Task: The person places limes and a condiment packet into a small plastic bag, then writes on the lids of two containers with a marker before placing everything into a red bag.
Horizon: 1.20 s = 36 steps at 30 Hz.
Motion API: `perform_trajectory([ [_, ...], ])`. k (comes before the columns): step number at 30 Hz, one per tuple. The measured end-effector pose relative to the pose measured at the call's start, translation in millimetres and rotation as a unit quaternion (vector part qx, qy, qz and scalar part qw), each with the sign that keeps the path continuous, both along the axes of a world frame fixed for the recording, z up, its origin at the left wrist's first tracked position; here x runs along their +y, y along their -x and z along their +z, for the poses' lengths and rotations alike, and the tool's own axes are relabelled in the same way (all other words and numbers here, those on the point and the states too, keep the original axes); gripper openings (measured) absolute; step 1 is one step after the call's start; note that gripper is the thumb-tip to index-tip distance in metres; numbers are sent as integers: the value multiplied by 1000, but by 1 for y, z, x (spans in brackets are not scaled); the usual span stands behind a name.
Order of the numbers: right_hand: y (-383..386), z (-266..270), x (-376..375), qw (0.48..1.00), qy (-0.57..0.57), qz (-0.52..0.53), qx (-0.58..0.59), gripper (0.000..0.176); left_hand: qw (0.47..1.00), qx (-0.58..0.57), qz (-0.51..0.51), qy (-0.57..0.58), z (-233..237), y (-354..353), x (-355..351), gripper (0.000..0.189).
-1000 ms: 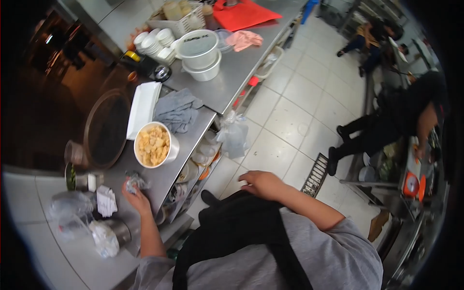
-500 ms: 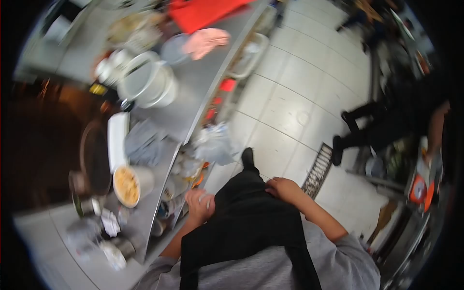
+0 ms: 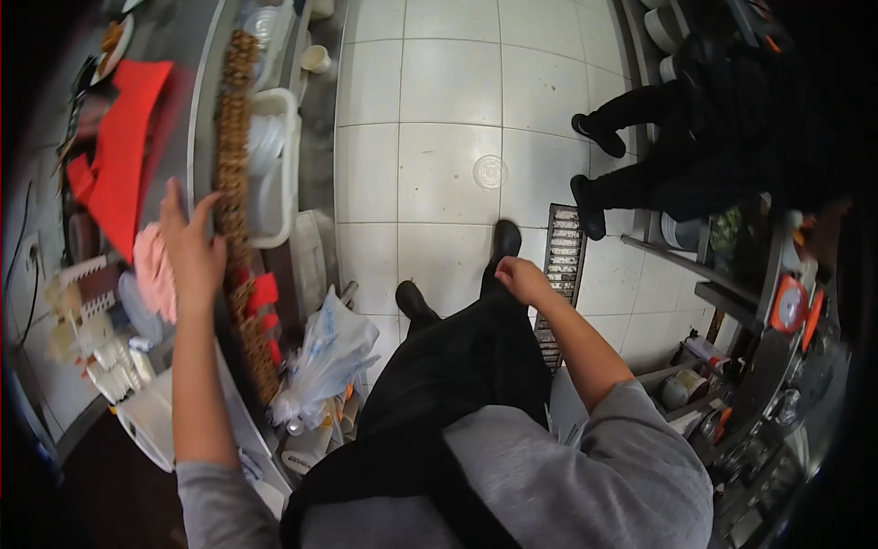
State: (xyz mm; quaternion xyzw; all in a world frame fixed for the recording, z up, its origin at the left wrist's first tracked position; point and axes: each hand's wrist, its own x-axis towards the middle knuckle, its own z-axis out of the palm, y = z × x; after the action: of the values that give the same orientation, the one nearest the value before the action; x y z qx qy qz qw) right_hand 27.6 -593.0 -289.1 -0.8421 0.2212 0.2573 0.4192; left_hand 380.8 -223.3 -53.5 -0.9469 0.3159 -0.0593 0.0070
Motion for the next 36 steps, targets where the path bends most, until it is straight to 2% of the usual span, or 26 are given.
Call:
perform_trajectory([
  [2,-33,-55,-46,999,29,20,35,17,999,6,32,-27,0,-1,-14,66],
  [5,-97,-162,-103,972,165,158,48,12,991,33,110,-70,-3,-3,-31,66],
  [6,-118,-190,-116,950,219,219,37,12,981,-34,70,-180,-1,-6,-43,64],
  [7,-141,-220,-128,939,210,269,50,12,983,4,105,-148,-9,-9,-36,63],
  [8,-169,-251,-140,924,204,317,56,13,972,70,202,-102,-15,-10,-36,63],
  [10,-204,-307,-159,908,203,361,58,19,972,81,194,-109,-17,-11,-13,64],
  [11,-213,-344,-169,905,218,352,96,20,971,64,152,-170,-16,-12,-7,62],
  [12,-219,-376,-174,899,236,345,131,22,966,99,208,-120,-14,-8,-3,59],
  [14,-241,-397,-182,910,222,313,155,20,963,70,206,-159,-10,-3,14,54],
  [16,-254,-431,-177,909,205,321,167,22,930,47,213,-296,-1,-3,8,47],
  [17,-259,-449,-172,916,200,313,154,25,922,25,139,-361,4,-2,20,42],
  [18,-261,-466,-167,921,195,305,143,28,936,21,109,-335,4,-4,21,39],
  [20,-265,-491,-165,925,204,290,134,30,916,1,108,-386,11,-2,25,39],
  [21,-267,-508,-163,930,221,269,119,32,932,-23,164,-321,7,3,27,38],
  [22,-263,-519,-161,933,260,232,95,33,918,-22,111,-379,8,1,21,38],
  [24,-257,-533,-163,935,245,188,174,33,931,-15,187,-313,14,7,34,39],
  [25,-252,-536,-160,935,242,189,175,33,930,-13,187,-317,18,8,37,39],
  [27,-245,-538,-159,913,286,227,180,33,916,-18,121,-383,22,8,41,38],
  [31,-233,-536,-163,910,266,241,206,34,925,-12,141,-354,23,14,46,38],
  [33,-221,-533,-168,906,260,218,253,32,893,-40,371,-251,19,20,44,39],
  [34,-214,-532,-171,906,260,220,253,32,893,-39,372,-251,19,18,43,39],
  [36,-206,-530,-176,899,249,219,287,34,935,-9,152,-319,19,9,41,39],
])
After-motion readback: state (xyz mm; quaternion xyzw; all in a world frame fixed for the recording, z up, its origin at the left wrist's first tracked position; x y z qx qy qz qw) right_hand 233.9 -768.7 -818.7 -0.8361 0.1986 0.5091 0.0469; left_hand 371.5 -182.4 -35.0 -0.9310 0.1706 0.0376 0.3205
